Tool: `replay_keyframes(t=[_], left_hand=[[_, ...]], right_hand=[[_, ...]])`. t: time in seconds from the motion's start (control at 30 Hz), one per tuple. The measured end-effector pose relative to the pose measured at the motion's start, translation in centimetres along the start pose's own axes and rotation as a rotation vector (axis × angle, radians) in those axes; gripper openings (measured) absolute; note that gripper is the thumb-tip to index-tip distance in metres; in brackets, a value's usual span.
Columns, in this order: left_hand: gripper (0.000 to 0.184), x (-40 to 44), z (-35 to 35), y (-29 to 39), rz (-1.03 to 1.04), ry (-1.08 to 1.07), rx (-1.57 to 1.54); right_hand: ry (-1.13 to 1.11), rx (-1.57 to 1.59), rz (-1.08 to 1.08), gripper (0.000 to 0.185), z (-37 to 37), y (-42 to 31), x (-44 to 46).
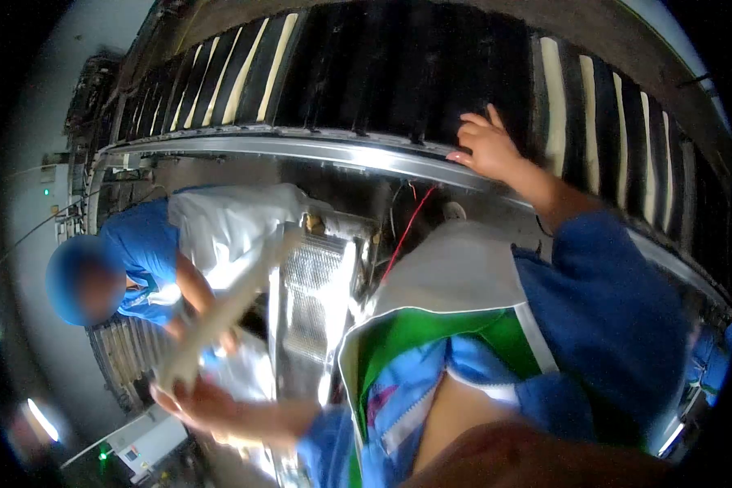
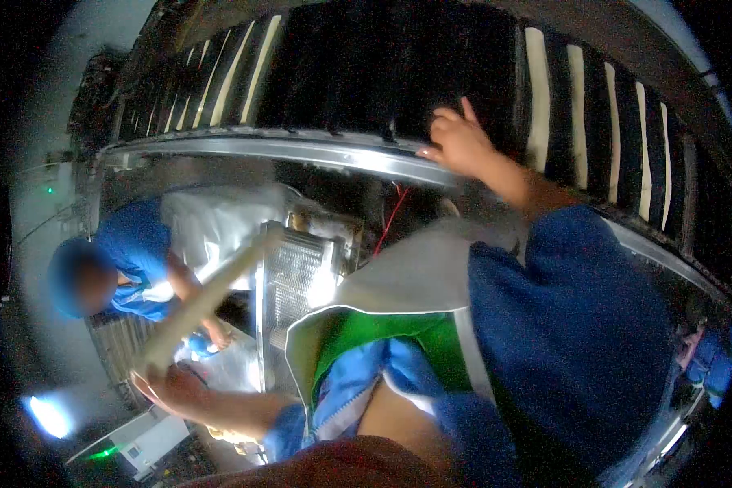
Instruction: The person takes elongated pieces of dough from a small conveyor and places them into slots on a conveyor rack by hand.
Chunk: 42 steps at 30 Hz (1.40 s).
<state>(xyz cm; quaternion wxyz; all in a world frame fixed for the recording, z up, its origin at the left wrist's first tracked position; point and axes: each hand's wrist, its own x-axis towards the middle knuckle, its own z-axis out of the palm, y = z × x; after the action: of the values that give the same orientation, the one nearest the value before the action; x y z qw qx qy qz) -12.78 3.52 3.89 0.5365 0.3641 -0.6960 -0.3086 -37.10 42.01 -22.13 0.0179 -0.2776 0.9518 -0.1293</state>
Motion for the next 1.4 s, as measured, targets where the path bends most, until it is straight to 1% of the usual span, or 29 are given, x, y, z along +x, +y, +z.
replay_keyframes(t=[0.03,0.1,0.13,0.17,0.27,0.3,0.33,0.4,0.43,0.5,0.53,0.57,0.63,0.7,0.73,0.8,0.83,0.9,0.93,1.0,1.03,1.07,1.17,1.23,1.27,1.3,1.33,1.37,1.4], left_hand=[[0.026,-0.8,3.1,1.7,0.002,0.055,0.011],[0.041,1.2,7.0,-0.5,0.299,-0.082,0.307],[0.033,0.7,10.2,-0.1,0.223,-0.367,-0.392],[0.026,0.1,13.3,0.3,-0.014,-0.609,-1.062],[0.032,-2.8,24.5,-2.4,0.021,-0.516,-0.815],[0.036,-7.5,26.6,0.1,0.238,-0.487,-0.519],[0.033,-8.8,28.5,-0.6,0.345,-0.558,-0.258],[0.028,-13.0,34.2,-5.9,0.304,-0.760,-0.099],[0.027,-14.8,36.6,-10.0,0.526,-0.799,-0.061],[0.016,-18.4,36.7,-11.7,0.342,-1.005,-0.011],[0.015,-18.8,36.8,-12.7,0.336,-1.107,-0.008],[0.016,-19.2,36.7,-12.6,0.328,-1.209,-0.005],[0.017,-19.4,36.9,-12.7,0.224,-1.306,-0.014],[0.025,-18.8,36.9,-10.9,0.934,-1.358,0.223],[0.025,-19.0,36.8,-9.9,0.920,-1.347,0.226],[0.021,-20.7,36.5,-8.6,0.655,-1.233,0.246],[0.021,-20.7,36.8,-9.4,0.639,-1.222,0.251],[0.019,-20.6,37.4,-10.3,0.504,-1.348,0.163],[0.019,-20.6,37.3,-10.8,0.499,-1.336,0.161],[0.019,-19.7,35.1,-7.8,0.496,-1.430,0.628],[0.022,-18.3,33.0,-6.0,0.566,-1.512,0.679],[0.025,-17.2,31.1,-7.6,0.666,-1.512,0.470],[0.022,-14.1,24.0,-12.1,0.439,-1.317,0.345],[0.022,-13.0,14.6,-15.0,0.055,-1.150,0.401],[0.022,-12.9,10.9,-16.5,0.082,-1.074,0.453],[0.022,-13.4,7.3,-18.8,-0.024,-0.996,0.485],[0.021,-13.7,3.3,-21.1,-0.129,-0.913,0.515],[0.021,-13.1,0.0,-22.4,-0.124,-0.816,0.569],[0.020,-14.1,-3.7,-24.8,-0.226,-0.730,0.668]], right_hand=[[-0.019,0.015,-0.018,0.051,0.3,0.0,0.7],[-0.061,0.023,-0.049,0.052,1.0,0.1,2.0],[-0.056,0.023,-0.054,0.052,1.3,-0.2,2.4],[-0.069,0.023,-0.080,0.051,1.6,-0.5,2.7],[-0.128,0.035,-0.125,0.050,2.4,-1.0,3.8],[-0.112,0.057,-0.128,0.049,2.6,-1.1,4.0],[-0.098,0.081,-0.131,0.048,2.5,-2.0,4.3],[-0.082,0.093,-0.149,0.047,2.4,-1.5,4.6],[-0.067,0.100,-0.170,0.047,2.1,-1.1,4.3],[-0.088,0.119,-0.176,0.047,1.7,-0.6,4.2],[-0.110,0.137,-0.181,0.046,1.7,-0.4,4.0],[-0.050,0.142,-0.203,0.045,1.9,-0.1,3.8],[-0.054,0.159,-0.183,0.044,1.9,0.4,3.8],[-0.035,0.197,-0.177,0.041,1.2,0.2,3.2],[-0.041,0.192,-0.192,0.041,1.2,0.2,3.3],[-0.005,0.148,-0.189,0.043,1.6,0.0,3.2],[0.050,0.130,-0.196,0.043,2.1,-0.1,3.1],[0.064,0.127,-0.220,0.043,2.5,0.0,3.0],[0.085,0.131,-0.221,0.043,2.6,-0.1,3.1],[0.061,0.122,-0.235,0.047,2.1,-0.3,3.1],[0.019,0.084,-0.200,0.046,1.7,-0.8,3.0],[-0.025,0.050,-0.169,0.045,1.4,-1.2,3.0],[-0.065,-0.033,-0.143,0.046,0.9,-2.3,3.4],[-0.046,-0.026,-0.267,0.044,-0.5,-3.8,3.9],[0.035,-0.021,-0.328,0.044,0.1,-3.0,3.7],[0.124,-0.056,-0.372,0.041,0.0,-2.4,3.4],[0.063,-0.074,-0.317,0.041,-0.5,-2.9,3.3],[0.062,-0.096,-0.276,0.042,-0.3,-3.1,3.1],[0.088,-0.123,-0.271,0.042,-0.1,-3.0,3.4]])
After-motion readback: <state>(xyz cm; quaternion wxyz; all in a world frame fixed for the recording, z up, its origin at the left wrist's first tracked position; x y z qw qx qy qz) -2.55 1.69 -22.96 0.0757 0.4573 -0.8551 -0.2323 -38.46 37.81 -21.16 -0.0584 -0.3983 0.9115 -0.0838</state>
